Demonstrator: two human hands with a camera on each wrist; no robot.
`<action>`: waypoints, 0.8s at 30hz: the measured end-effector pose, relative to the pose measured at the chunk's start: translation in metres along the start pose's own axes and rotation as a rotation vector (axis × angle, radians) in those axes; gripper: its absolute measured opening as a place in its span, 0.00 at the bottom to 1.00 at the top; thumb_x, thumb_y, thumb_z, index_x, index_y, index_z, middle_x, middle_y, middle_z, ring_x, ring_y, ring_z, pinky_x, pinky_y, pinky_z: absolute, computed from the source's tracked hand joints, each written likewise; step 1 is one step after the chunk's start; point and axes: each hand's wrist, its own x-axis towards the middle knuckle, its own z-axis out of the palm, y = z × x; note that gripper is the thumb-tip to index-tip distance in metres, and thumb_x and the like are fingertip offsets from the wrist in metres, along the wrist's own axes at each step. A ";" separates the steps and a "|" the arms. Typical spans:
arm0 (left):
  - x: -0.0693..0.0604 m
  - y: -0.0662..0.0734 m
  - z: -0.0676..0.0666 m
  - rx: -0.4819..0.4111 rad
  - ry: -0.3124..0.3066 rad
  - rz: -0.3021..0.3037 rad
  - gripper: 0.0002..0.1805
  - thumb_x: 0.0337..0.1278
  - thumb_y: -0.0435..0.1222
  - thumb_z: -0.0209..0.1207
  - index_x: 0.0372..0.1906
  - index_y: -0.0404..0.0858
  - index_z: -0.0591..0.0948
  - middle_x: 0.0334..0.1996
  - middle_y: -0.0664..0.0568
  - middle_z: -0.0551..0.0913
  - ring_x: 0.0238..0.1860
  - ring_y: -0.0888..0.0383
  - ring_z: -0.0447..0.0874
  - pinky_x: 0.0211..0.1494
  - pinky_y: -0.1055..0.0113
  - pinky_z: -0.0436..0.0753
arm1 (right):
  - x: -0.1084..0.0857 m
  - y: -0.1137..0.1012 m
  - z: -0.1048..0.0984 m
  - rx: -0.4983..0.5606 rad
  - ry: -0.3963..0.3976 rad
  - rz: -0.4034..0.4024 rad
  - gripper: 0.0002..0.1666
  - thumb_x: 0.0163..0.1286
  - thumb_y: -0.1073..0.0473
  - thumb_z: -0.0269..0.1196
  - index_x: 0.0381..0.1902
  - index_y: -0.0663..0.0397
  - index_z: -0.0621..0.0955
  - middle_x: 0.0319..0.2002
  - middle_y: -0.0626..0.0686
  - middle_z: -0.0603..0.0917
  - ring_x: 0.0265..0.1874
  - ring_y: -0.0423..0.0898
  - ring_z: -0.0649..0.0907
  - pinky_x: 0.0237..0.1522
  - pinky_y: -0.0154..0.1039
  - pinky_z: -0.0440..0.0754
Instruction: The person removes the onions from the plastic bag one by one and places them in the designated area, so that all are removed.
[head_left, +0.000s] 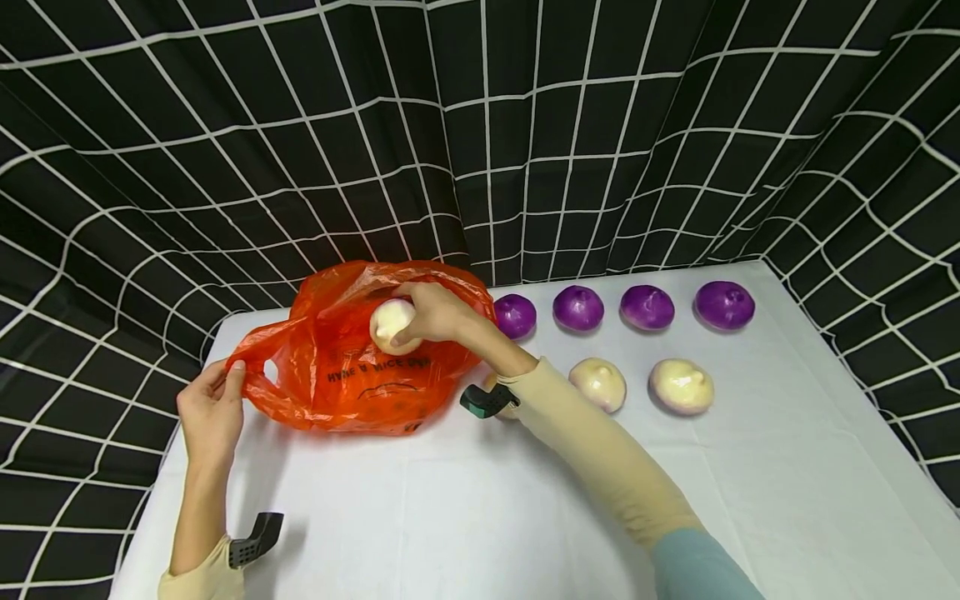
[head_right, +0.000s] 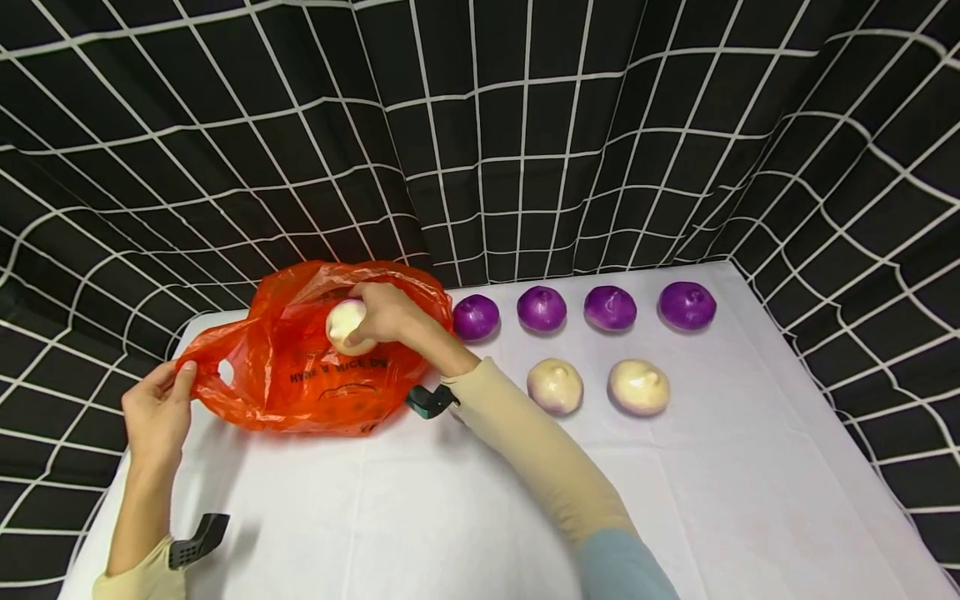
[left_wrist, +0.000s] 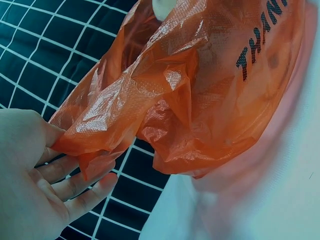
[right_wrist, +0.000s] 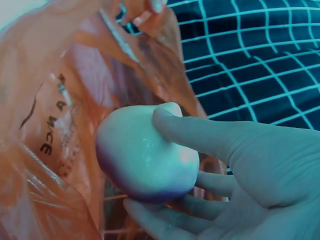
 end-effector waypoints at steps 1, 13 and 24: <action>0.000 0.000 0.000 0.001 0.002 0.002 0.21 0.71 0.42 0.54 0.56 0.31 0.81 0.38 0.62 0.82 0.34 0.78 0.78 0.44 0.84 0.77 | -0.001 0.000 -0.001 0.014 -0.006 -0.003 0.45 0.55 0.54 0.76 0.68 0.61 0.70 0.61 0.56 0.77 0.57 0.49 0.77 0.61 0.41 0.74; -0.001 0.002 0.000 0.012 0.008 0.001 0.20 0.71 0.42 0.54 0.56 0.32 0.81 0.41 0.58 0.83 0.34 0.79 0.77 0.45 0.84 0.77 | -0.022 0.003 -0.021 0.105 -0.078 -0.018 0.42 0.59 0.53 0.73 0.69 0.58 0.70 0.64 0.55 0.74 0.56 0.48 0.75 0.58 0.39 0.75; -0.002 0.002 0.000 -0.015 0.006 0.025 0.20 0.70 0.41 0.54 0.55 0.30 0.81 0.36 0.66 0.82 0.33 0.79 0.78 0.43 0.85 0.77 | -0.035 0.019 -0.038 0.295 -0.057 0.030 0.45 0.58 0.53 0.73 0.70 0.55 0.68 0.67 0.54 0.71 0.60 0.49 0.72 0.60 0.43 0.75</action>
